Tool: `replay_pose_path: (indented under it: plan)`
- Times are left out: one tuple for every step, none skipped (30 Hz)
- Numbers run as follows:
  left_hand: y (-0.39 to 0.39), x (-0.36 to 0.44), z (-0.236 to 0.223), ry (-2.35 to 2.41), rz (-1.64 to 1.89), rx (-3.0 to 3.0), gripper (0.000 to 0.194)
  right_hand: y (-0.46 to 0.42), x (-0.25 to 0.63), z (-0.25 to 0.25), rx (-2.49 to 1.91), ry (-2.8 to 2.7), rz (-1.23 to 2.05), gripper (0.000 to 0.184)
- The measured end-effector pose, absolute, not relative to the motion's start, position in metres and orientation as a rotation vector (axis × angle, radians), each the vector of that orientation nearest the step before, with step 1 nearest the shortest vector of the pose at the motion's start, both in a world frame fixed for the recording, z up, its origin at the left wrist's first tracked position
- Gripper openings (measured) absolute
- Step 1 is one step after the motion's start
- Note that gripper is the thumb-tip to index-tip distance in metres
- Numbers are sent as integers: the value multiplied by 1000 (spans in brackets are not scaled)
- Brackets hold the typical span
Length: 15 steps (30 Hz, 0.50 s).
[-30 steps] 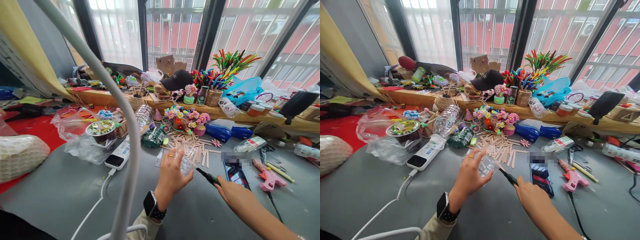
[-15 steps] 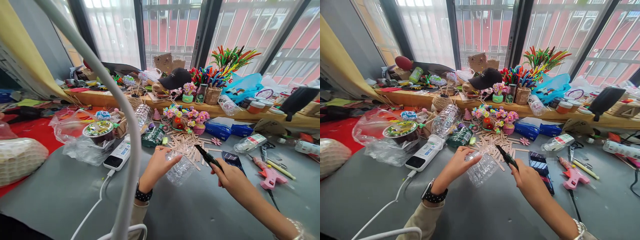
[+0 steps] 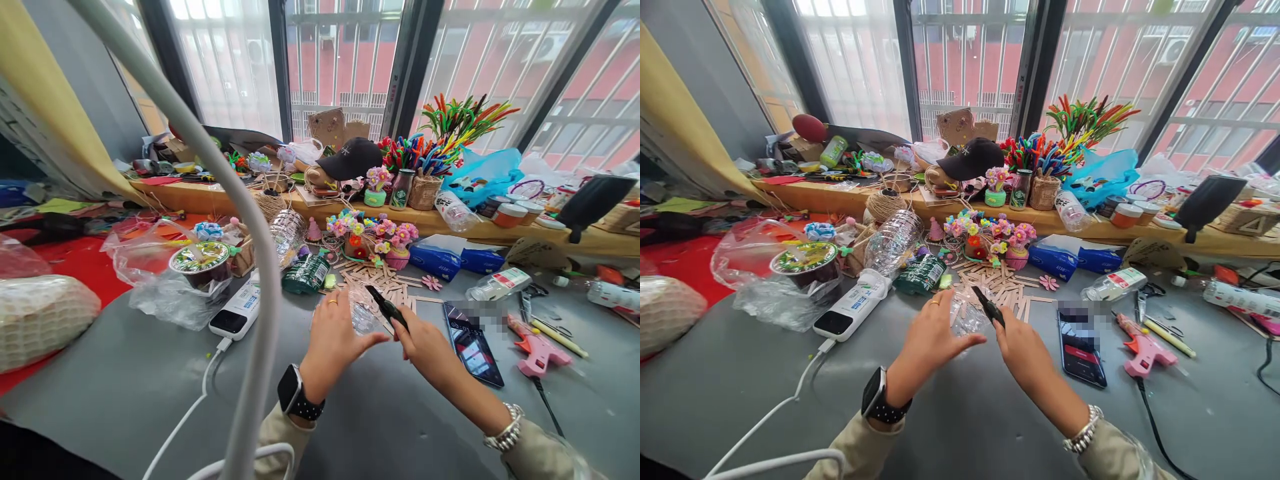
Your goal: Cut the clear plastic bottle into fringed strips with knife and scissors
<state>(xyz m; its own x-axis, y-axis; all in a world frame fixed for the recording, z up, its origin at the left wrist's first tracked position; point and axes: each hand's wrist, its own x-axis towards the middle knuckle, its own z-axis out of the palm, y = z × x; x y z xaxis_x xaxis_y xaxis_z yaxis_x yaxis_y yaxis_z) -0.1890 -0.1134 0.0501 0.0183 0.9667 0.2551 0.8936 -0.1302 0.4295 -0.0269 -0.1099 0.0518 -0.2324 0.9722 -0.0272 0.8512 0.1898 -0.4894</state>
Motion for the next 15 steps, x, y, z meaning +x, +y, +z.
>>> replay_pose_path:
  plan:
    - [-115,-188,49,1980,722,2127,90,-109,-27,51,-1740,-2203,521,31]
    - [-117,-187,48,1988,703,2116,92,-108,-26,51,-1749,-2228,441,31]
    - [-118,-186,47,1994,693,2099,89,-108,-26,51,-1757,-2254,369,30]
    - [-118,-185,47,1996,692,2083,85,-108,-25,51,-1761,-2280,311,29]
    - [-118,-185,47,1996,697,2071,82,-108,-24,51,-1763,-2302,272,28]
    - [-118,-185,48,1995,705,2064,81,-109,-23,50,-1763,-2321,252,28]
    - [-118,-186,48,1992,710,2062,80,-109,-22,50,-1761,-2337,242,28]
    - [-117,-186,48,1989,713,2062,80,-110,-21,50,-1758,-2347,233,28]
    - [-117,-187,49,1987,714,2059,79,-111,-20,51,-1754,-2355,225,29]
    - [-116,-187,49,1987,713,2054,79,-112,-20,51,-1749,-2360,214,29]
    - [-116,-188,49,1986,713,2050,79,-113,-19,52,-1742,-2365,198,29]
    - [-116,-189,49,1982,716,2051,79,-114,-18,53,-1735,-2368,178,29]
    - [-116,-189,48,1977,720,2053,79,-114,-18,54,-1728,-2369,156,29]
    - [-115,-190,48,1974,723,2058,78,-115,-17,55,-1722,-2372,139,29]
    - [-115,-190,48,1971,725,2064,78,-115,-16,56,-1718,-2377,127,29]
